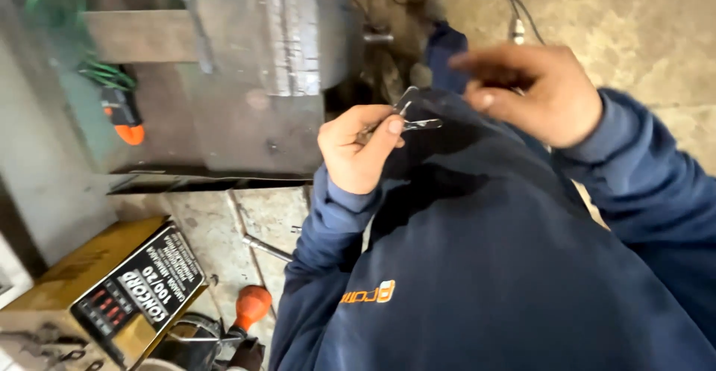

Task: Inspecting and assembling small metal brackets and components at a workshop workbench.

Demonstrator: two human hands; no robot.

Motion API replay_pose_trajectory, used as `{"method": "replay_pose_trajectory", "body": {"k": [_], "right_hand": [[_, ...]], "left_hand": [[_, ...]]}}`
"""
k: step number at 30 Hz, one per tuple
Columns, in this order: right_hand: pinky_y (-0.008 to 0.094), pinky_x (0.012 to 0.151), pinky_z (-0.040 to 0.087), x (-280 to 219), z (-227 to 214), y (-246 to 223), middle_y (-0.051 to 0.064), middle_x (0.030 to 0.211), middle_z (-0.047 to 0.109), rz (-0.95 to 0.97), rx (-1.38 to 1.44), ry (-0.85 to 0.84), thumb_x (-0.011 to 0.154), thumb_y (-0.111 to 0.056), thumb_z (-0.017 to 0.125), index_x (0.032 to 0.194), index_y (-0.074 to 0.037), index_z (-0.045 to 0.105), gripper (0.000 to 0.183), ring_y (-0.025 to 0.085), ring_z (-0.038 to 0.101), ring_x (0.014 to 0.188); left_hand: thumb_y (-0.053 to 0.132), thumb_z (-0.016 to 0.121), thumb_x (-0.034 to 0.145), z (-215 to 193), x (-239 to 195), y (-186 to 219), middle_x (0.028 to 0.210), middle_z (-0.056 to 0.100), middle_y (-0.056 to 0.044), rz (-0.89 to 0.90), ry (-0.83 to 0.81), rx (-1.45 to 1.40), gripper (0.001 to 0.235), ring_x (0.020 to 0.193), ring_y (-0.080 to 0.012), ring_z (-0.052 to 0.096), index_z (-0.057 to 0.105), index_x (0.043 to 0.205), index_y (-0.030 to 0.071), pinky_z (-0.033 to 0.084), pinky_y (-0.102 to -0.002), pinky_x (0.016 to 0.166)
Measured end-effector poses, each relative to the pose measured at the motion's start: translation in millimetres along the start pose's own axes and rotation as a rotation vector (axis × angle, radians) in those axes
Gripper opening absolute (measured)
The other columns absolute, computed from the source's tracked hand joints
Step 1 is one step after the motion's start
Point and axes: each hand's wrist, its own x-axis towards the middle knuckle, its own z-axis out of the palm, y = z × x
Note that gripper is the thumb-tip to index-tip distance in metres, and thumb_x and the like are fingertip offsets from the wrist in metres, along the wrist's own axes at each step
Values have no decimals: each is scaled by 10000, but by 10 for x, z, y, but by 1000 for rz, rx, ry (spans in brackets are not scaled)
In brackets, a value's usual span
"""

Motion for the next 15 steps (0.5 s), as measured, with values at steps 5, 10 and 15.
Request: {"method": "replay_pose_trajectory", "body": {"k": [5, 10, 15], "right_hand": [[261, 770, 558, -145, 417, 392, 47, 939, 774, 130, 126, -4, 936, -149, 711, 1169, -50, 738, 255, 91, 698, 849], [290, 697, 560, 1, 597, 308, 66, 885, 792, 136, -8, -140, 895, -253, 736, 1116, -92, 757, 274, 139, 737, 752], [342, 660, 546, 98, 628, 159, 86, 939, 773, 151, -106, -157, 875, -319, 717, 1119, -120, 746, 317, 225, 726, 685]], "left_hand": [[19, 704, 1012, -51, 93, -118, 892, 717, -67, 9, 29, -107, 108, 752, -96, 664, 692, 1081, -63, 560, -246, 712], [32, 692, 1016, -119, 238, -147, 878, 709, -73, -12, 110, -201, 106, 731, -108, 653, 684, 1062, -63, 551, -259, 703], [45, 694, 1003, -178, 298, -113, 869, 708, -77, -18, 142, -199, 112, 710, -119, 656, 680, 1044, -58, 553, -266, 684]]}}
